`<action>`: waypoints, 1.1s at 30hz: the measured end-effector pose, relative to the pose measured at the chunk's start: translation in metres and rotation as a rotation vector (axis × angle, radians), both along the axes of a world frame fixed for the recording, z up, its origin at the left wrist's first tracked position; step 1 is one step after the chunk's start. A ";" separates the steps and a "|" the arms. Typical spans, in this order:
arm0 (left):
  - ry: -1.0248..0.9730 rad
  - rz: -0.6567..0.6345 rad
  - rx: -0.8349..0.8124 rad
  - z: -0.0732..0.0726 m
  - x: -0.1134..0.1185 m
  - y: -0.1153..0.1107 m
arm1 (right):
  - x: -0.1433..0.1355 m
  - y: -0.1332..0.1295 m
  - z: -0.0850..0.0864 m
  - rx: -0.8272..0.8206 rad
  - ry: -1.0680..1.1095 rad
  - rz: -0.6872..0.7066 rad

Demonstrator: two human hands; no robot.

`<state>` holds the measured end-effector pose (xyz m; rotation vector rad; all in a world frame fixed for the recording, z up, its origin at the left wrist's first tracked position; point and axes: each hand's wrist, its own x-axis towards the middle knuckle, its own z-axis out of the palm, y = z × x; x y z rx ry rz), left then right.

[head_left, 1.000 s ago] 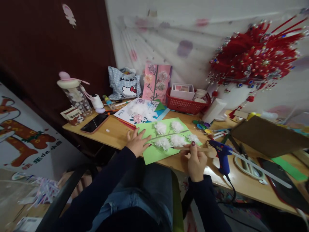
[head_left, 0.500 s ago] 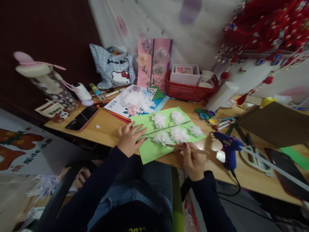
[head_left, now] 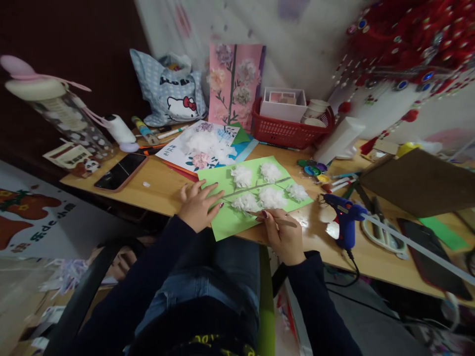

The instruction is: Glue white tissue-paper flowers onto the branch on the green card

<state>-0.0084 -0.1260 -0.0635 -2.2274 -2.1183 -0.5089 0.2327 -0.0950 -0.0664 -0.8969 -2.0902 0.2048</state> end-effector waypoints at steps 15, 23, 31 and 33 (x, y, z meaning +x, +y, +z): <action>-0.033 -0.012 0.000 -0.003 -0.001 0.003 | -0.005 0.003 0.000 0.084 -0.031 0.001; -0.026 -0.010 0.006 -0.007 0.002 0.002 | -0.002 0.002 -0.002 0.093 0.037 0.027; -0.122 0.019 0.078 0.011 -0.024 0.018 | 0.010 0.006 -0.006 -0.235 0.397 -0.164; -0.152 0.179 0.148 0.026 -0.040 0.029 | 0.010 0.007 -0.005 -0.333 0.500 -0.214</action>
